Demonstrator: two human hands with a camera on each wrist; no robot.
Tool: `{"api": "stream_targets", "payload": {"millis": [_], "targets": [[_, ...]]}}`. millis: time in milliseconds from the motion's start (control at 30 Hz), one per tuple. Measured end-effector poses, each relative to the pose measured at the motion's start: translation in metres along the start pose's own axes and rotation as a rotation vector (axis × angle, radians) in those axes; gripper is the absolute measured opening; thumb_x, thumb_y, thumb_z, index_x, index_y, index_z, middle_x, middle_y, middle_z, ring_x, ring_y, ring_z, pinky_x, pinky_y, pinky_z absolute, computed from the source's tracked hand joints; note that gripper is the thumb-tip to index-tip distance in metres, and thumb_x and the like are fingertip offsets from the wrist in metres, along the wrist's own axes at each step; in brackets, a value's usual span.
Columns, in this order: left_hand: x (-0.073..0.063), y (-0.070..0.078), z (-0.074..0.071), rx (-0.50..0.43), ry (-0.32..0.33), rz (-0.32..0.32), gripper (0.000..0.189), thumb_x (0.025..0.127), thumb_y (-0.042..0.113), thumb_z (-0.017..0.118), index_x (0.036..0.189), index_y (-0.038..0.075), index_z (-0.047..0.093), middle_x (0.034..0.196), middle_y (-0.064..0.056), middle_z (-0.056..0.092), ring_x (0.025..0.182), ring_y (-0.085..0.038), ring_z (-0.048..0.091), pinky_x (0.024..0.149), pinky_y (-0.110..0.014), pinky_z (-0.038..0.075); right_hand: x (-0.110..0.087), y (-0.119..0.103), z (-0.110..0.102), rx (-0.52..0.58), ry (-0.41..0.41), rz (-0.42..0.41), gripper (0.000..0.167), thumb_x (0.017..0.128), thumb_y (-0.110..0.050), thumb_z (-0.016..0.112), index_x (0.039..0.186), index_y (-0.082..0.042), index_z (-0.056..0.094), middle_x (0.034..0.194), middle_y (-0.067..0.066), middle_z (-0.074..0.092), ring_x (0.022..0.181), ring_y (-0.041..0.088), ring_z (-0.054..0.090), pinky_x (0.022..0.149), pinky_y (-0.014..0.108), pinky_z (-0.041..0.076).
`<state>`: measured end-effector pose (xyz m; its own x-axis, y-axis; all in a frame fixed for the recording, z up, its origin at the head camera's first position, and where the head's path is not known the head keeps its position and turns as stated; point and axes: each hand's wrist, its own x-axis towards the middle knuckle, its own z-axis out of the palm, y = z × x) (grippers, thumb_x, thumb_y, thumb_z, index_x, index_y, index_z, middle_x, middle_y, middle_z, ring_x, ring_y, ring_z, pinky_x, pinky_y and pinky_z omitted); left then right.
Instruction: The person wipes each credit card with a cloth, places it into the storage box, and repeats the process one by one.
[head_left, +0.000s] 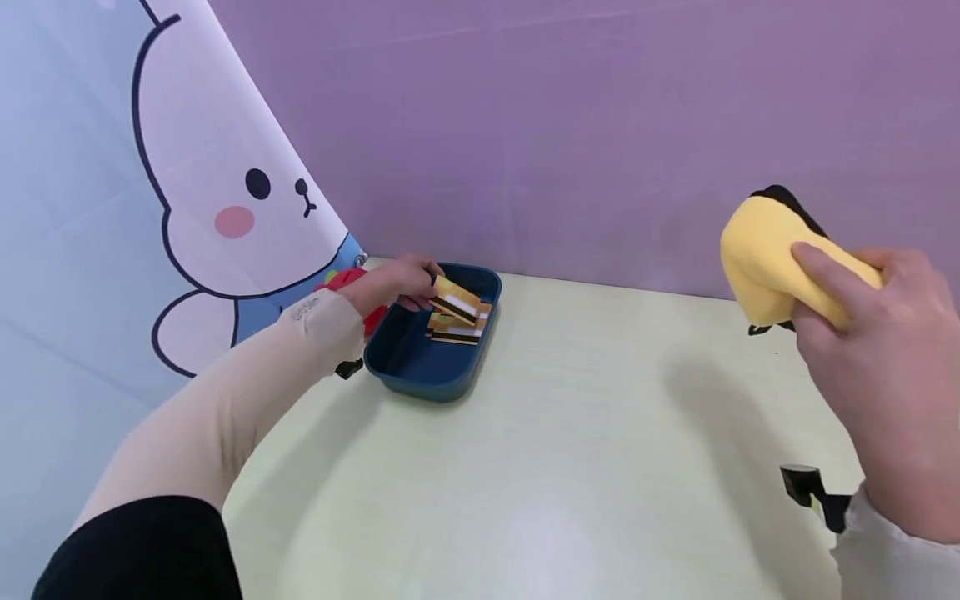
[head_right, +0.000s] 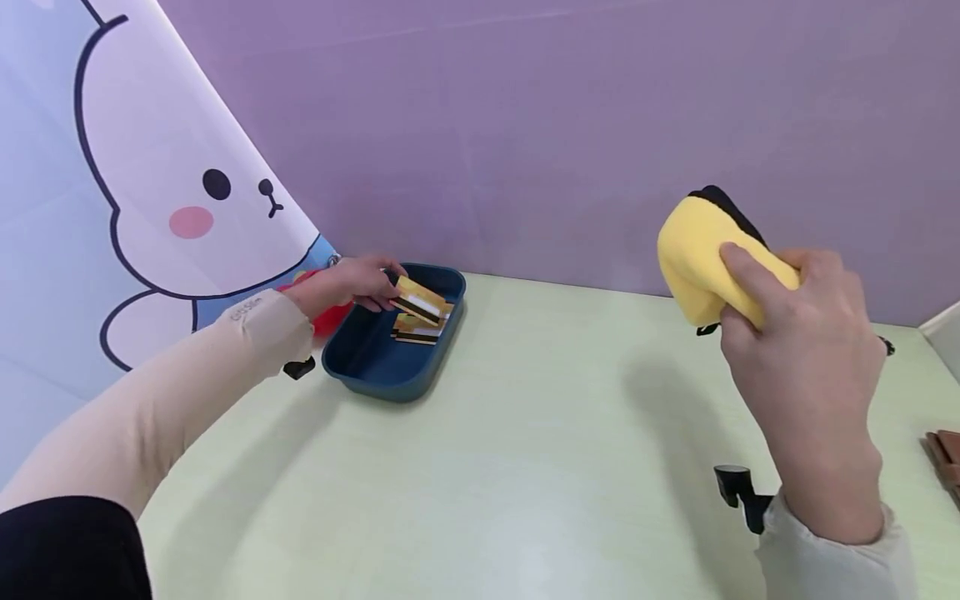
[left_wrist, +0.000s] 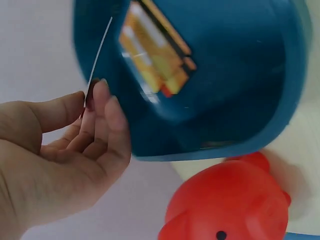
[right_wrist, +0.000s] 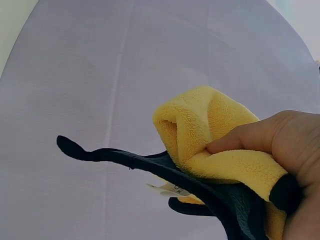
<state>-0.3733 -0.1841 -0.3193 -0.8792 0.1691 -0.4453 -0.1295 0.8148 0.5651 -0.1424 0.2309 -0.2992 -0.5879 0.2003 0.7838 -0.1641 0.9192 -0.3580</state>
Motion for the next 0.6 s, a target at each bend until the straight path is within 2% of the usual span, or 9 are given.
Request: {"api": "stream_targets", "payload": {"millis": [67, 133, 233, 367, 467, 600], "targets": [[0.006, -0.001, 0.003, -0.001, -0.037, -0.050, 0.044, 0.103, 0.009, 0.050, 0.146, 0.008, 0.045, 0.129, -0.018, 0.059, 0.098, -0.026, 0.068, 0.092, -0.040, 0.057, -0.001, -0.001, 0.000, 0.006, 0.001, 0.000, 0.043, 0.085, -0.003, 0.054, 0.122, -0.013, 0.073, 0.116, 0.041, 0.057, 0.097, 0.059, 0.050, 0.077, 0.066, 0.033], [0.011, -0.002, 0.006, -0.004, -0.060, -0.093, 0.044, 0.103, 0.008, 0.050, 0.146, 0.007, 0.044, 0.131, -0.018, 0.058, 0.095, -0.024, 0.068, 0.095, -0.041, 0.057, -0.002, -0.001, 0.000, 0.010, 0.002, 0.001, 0.043, 0.085, -0.003, 0.054, 0.122, -0.013, 0.073, 0.116, 0.040, 0.057, 0.096, 0.059, 0.050, 0.075, 0.065, 0.032], [0.015, -0.001, 0.009, -0.007, -0.085, -0.141, 0.043, 0.102, 0.006, 0.048, 0.145, 0.006, 0.043, 0.129, -0.018, 0.058, 0.085, -0.021, 0.066, 0.092, -0.039, 0.059, -0.004, -0.002, -0.001, 0.006, 0.022, -0.012, 0.042, 0.085, -0.002, 0.054, 0.121, -0.013, 0.073, 0.115, 0.041, 0.058, 0.095, 0.059, 0.050, 0.076, 0.066, 0.033], [0.013, 0.001, 0.012, 0.005, -0.107, -0.181, 0.043, 0.102, 0.005, 0.048, 0.144, 0.005, 0.043, 0.127, -0.018, 0.057, 0.079, -0.019, 0.063, 0.087, -0.035, 0.060, -0.006, -0.005, -0.001, 0.001, 0.051, -0.017, 0.042, 0.084, -0.002, 0.054, 0.119, -0.013, 0.074, 0.112, 0.041, 0.059, 0.094, 0.059, 0.051, 0.078, 0.068, 0.035], [0.012, 0.002, 0.013, 0.024, -0.112, -0.188, 0.039, 0.102, 0.007, 0.049, 0.140, 0.003, 0.047, 0.118, -0.016, 0.061, 0.075, -0.017, 0.066, 0.085, -0.034, 0.060, -0.006, -0.006, -0.001, 0.002, 0.065, -0.029, 0.040, 0.084, -0.002, 0.055, 0.118, -0.012, 0.075, 0.111, 0.041, 0.059, 0.092, 0.060, 0.051, 0.076, 0.068, 0.034], [0.014, 0.001, 0.013, 0.036, -0.111, -0.199, 0.029, 0.102, 0.008, 0.049, 0.128, -0.001, 0.056, 0.098, -0.012, 0.066, 0.065, -0.014, 0.066, 0.082, -0.033, 0.061, -0.005, -0.007, -0.003, 0.003, 0.057, -0.020, 0.041, 0.085, -0.003, 0.054, 0.119, -0.014, 0.074, 0.113, 0.040, 0.060, 0.094, 0.059, 0.051, 0.077, 0.068, 0.035]]}}
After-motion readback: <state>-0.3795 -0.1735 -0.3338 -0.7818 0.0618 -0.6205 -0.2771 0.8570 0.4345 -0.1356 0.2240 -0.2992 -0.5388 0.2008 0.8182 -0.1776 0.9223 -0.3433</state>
